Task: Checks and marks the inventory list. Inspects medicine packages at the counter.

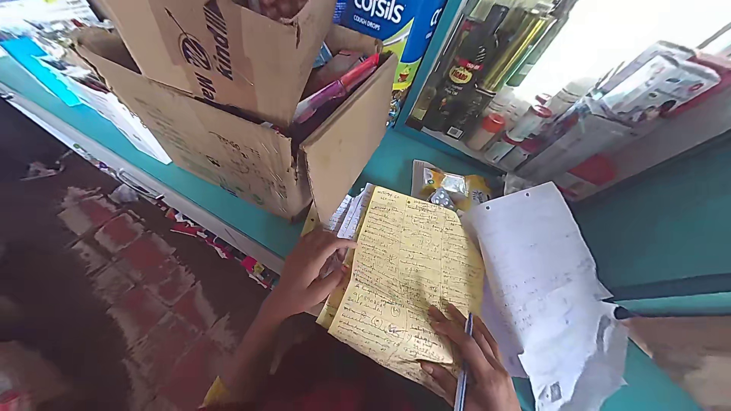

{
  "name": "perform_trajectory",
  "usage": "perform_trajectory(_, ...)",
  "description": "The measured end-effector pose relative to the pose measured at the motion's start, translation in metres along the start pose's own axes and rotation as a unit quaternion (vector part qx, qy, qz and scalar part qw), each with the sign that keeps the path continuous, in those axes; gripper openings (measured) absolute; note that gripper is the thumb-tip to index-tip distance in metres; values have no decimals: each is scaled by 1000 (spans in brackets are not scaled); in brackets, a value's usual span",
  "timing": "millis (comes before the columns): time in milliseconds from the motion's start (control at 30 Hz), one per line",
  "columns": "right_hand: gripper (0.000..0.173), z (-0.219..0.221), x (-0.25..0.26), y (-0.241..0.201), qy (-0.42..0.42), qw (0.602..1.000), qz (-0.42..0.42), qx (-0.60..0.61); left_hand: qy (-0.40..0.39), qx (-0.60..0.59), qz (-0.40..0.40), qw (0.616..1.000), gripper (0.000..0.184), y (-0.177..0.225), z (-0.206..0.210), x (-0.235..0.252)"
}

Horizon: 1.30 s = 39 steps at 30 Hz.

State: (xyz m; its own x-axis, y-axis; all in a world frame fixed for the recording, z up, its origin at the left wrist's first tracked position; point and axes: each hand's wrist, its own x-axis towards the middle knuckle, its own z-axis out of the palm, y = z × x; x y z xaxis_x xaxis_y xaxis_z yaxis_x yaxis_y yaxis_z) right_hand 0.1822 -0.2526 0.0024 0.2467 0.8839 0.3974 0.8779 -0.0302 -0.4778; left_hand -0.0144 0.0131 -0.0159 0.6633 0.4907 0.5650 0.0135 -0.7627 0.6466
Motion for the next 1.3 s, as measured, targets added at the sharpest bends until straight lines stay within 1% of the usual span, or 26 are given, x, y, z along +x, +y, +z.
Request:
perform_trajectory(167, 53, -3, -2, 3, 8, 999, 7, 53, -22, -39, 52, 998, 31, -2, -4, 2)
perform_trajectory(233, 56, -3, -1, 3, 11, 998, 10, 66, -21, -56, 60, 996, 31, -3, -6, 3)
perform_trajectory(367, 65, -7, -4, 5, -3, 995, 4, 102, -34, -91, 87, 992, 23, -8, -6, -1)
perform_trajectory(467, 66, -10, -5, 8, -15, 992, 4, 128, -53, -94, 106, 988, 20, -13, -9, -4)
perform_trajectory(600, 63, -11, -5, 9, -8, 990, 11, 137, -84, -122, 127, 981, 21, -17, -14, -4)
perform_trajectory(700, 51, -11, -5, 11, 1, 989, 11, 149, -108, -138, 136, 975, 18, -18, -18, -2)
perform_trajectory(767, 45, -9, -5, 11, 13, 990, 16, 138, -115, -139, 138, 974, 16, -18, -19, -2)
perform_trajectory(833, 44, -5, -3, 9, 23, 994, 23, 103, -123, -133, 136, 974, 15, -19, -19, -2)
perform_trajectory(967, 41, -1, -2, 5, 29, 998, 28, 46, -146, -122, 149, 970, 22, -16, -20, -2)
perform_trajectory(1033, 41, -2, -1, 5, 27, 999, 27, 38, -150, -118, 152, 970, 24, -10, -20, -8)
perform_trajectory(1167, 43, -1, 1, 3, 20, 999, 30, 15, -130, -81, 128, 980, 26, 10, -22, -30)
perform_trajectory(1233, 44, -1, 1, 2, 16, 999, 33, 7, -135, -70, 119, 981, 26, 16, -23, -41)
perform_trajectory(1300, 50, -1, 2, 2, 7, 1000, 29, -7, -132, -59, 109, 983, 24, 19, -22, -46)
